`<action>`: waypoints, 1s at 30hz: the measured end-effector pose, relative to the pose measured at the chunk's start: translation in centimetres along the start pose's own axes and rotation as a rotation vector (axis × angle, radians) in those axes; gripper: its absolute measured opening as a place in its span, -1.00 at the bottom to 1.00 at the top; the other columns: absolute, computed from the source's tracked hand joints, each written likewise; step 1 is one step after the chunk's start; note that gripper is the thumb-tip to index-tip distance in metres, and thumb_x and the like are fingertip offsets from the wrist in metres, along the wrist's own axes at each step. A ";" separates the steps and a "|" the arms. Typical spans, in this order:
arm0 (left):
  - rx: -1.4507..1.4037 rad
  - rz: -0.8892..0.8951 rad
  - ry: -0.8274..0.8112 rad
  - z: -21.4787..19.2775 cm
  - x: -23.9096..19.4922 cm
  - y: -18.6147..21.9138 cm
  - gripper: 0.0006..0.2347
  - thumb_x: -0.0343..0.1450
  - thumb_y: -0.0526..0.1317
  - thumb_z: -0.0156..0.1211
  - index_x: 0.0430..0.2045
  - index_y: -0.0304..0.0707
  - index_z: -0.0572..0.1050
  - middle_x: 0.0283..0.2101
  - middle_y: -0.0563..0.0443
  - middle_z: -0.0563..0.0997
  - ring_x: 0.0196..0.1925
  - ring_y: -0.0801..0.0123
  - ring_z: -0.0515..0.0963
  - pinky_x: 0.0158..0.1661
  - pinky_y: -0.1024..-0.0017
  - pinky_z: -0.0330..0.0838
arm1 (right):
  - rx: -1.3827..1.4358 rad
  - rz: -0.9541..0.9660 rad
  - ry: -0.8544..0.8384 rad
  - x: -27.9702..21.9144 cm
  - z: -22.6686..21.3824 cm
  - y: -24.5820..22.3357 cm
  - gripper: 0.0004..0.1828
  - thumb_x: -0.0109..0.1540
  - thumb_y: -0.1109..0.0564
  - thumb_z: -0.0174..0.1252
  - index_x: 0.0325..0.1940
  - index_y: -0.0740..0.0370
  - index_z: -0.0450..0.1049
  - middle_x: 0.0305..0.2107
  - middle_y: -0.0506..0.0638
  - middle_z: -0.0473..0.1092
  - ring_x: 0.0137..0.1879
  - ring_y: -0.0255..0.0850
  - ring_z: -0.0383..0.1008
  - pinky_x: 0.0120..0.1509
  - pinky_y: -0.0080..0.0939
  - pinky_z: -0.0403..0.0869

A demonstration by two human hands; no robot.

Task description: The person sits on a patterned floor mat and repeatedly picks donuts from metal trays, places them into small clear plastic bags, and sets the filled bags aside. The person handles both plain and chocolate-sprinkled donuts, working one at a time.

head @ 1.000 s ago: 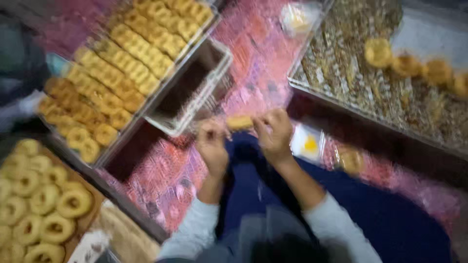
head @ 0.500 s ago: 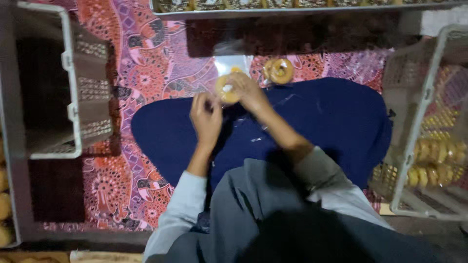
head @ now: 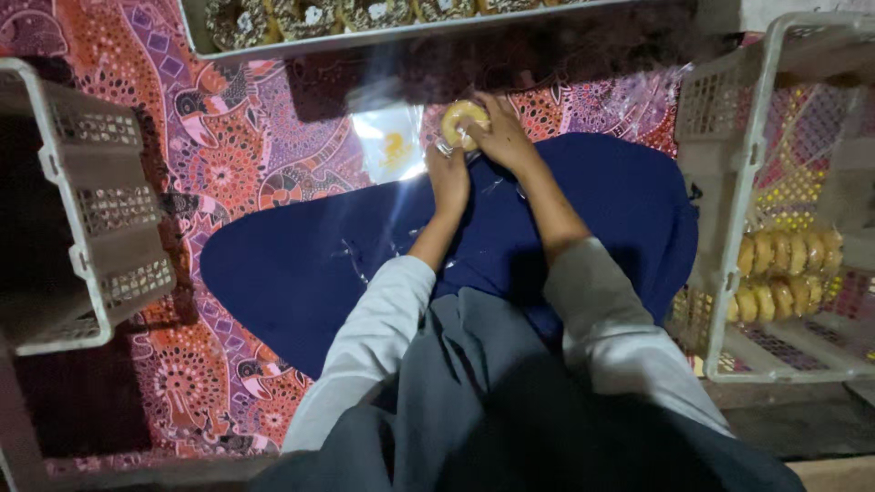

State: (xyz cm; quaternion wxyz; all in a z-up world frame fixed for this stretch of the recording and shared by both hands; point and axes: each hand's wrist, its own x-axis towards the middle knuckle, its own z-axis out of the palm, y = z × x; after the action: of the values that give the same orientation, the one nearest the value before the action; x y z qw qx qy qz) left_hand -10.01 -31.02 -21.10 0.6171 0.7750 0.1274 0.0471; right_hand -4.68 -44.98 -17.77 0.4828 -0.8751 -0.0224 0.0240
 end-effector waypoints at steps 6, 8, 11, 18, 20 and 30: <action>-0.148 -0.021 -0.168 -3.1 -0.6 4.4 -0.58 0.57 -0.17 -0.04 0.30 -0.47 0.32 0.31 -0.30 0.48 0.37 0.02 0.46 0.35 0.24 0.27 | 0.497 0.265 -0.278 1.7 -2.0 0.1 -0.07 0.26 -0.35 0.26 0.48 0.39 0.35 0.30 0.22 0.43 0.40 -0.03 0.42 0.45 -0.13 0.42; -0.150 0.136 -0.264 -4.2 -2.4 6.9 -0.54 0.57 -0.15 0.00 0.34 -0.47 0.22 0.35 -0.29 0.39 0.37 0.02 0.44 0.30 0.22 0.33 | 0.392 0.120 -0.276 0.3 -4.4 -1.1 -0.04 0.23 -0.26 0.34 0.53 0.30 0.16 0.36 0.16 0.27 0.46 -0.03 0.32 0.47 -0.13 0.40; -0.076 0.365 -0.335 -5.0 -3.6 9.3 -0.45 0.57 -0.11 0.10 0.41 -0.46 0.13 0.39 -0.30 0.31 0.42 -0.02 0.36 0.37 0.12 0.24 | 0.356 0.011 -0.245 -1.9 -8.6 -3.8 0.05 0.16 -0.10 0.49 0.50 0.31 0.01 0.32 0.18 0.23 0.45 -0.01 0.26 0.48 -0.11 0.32; 0.359 0.561 -0.224 -8.8 8.5 5.2 -0.54 0.49 -0.30 0.25 0.25 -0.56 0.27 0.22 -0.43 0.43 0.27 -0.17 0.44 0.28 0.10 0.30 | 0.282 0.154 0.388 -17.1 -30.3 -2.1 -0.05 0.28 0.00 0.33 0.62 0.31 0.00 0.44 0.24 0.15 0.54 0.03 0.19 0.61 0.03 0.20; 0.665 0.525 -0.060 -11.3 13.2 1.1 -0.49 0.28 -0.24 0.41 -0.01 -0.67 0.31 -0.07 -0.52 0.42 -0.04 -0.31 0.45 -0.01 0.00 0.34 | -0.156 0.324 0.682 -21.3 -35.9 2.6 0.01 0.31 -0.11 0.27 0.63 0.29 -0.14 0.49 0.32 -0.01 0.60 0.14 0.08 0.62 0.16 0.12; 0.740 0.507 -0.115 -13.7 14.3 -2.4 -0.88 0.42 -0.39 0.04 -0.25 -0.37 0.52 -0.19 -0.39 0.56 -0.13 -0.26 0.55 -0.14 -0.01 0.42 | -0.667 0.377 0.418 -28.1 -30.5 7.8 -0.34 0.52 0.02 -0.01 0.63 0.31 -0.01 0.43 0.38 0.11 0.58 0.22 0.14 0.64 0.18 0.19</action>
State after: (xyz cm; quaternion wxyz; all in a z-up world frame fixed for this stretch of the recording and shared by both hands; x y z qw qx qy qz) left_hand 0.27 -13.93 -21.44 0.2738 0.9516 -0.0926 0.1048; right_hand -30.65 -76.61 -7.52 0.1548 -0.9580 0.2296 -0.0744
